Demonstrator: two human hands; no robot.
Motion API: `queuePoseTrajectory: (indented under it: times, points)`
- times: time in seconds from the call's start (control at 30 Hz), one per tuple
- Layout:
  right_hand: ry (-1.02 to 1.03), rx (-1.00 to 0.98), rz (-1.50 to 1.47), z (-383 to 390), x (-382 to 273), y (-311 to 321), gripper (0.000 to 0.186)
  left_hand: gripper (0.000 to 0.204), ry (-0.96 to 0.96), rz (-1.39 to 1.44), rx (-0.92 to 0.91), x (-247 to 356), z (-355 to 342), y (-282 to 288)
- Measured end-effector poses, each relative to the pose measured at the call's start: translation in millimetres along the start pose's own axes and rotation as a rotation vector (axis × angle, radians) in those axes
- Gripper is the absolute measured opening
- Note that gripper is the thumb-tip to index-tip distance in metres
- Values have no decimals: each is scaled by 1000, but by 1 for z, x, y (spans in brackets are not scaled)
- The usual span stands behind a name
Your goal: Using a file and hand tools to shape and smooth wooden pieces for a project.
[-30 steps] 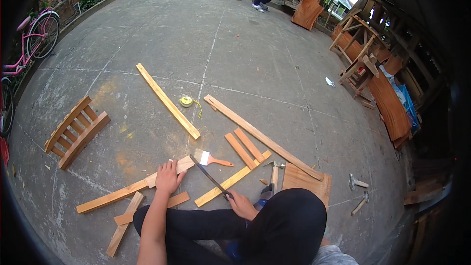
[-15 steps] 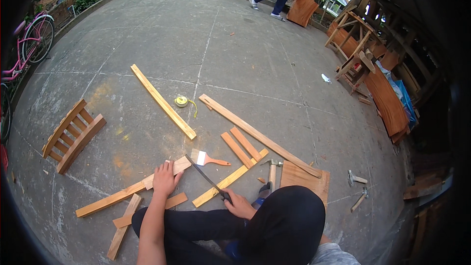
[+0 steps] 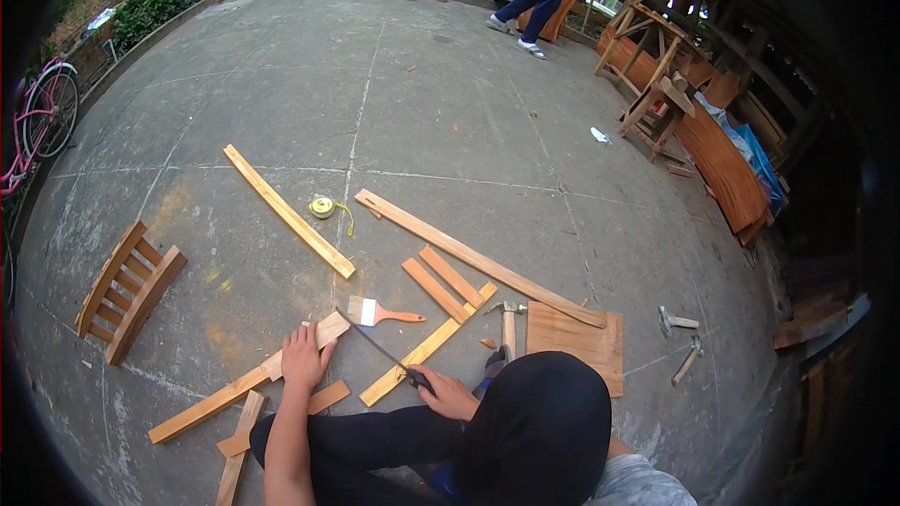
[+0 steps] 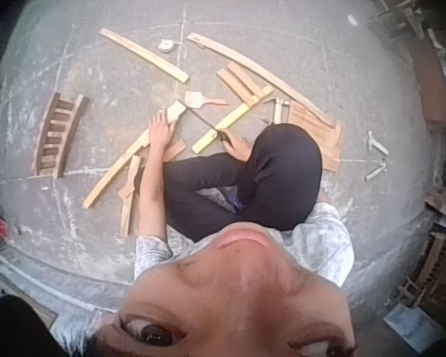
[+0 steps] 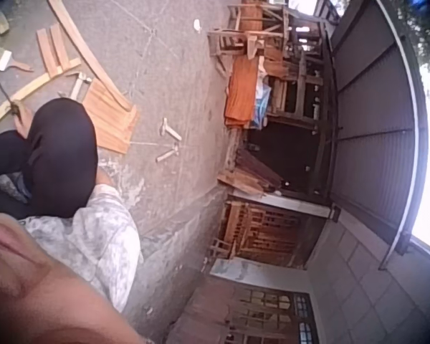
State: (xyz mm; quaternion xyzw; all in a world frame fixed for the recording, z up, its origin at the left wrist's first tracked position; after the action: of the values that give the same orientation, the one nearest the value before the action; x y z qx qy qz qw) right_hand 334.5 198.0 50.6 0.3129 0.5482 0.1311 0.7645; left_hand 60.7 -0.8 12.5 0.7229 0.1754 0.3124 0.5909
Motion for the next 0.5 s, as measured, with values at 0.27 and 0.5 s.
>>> queuePoseTrajectory:
  times: [0.27,0.5]
  points:
    - [31,10,50,1,11,0,57,64,-21,-38,37,4,-2,-2]
    - [15,4,12,-2,6,-2,54,64,-3,-21,12,1,0,-1]
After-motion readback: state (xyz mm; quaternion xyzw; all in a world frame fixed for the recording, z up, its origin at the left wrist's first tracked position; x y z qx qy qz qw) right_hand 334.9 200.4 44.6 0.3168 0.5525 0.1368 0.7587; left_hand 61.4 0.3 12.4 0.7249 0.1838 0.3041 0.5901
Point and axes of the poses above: each hand's wrist, its own z-axis away from the middle knuckle, its own y-axis out of the back of the hand, x = y × z, the point moved 1 cm from there along -z, towards the middle knuckle, and after that the axes turned 4 degrees about -y, right-handed, at the moved point
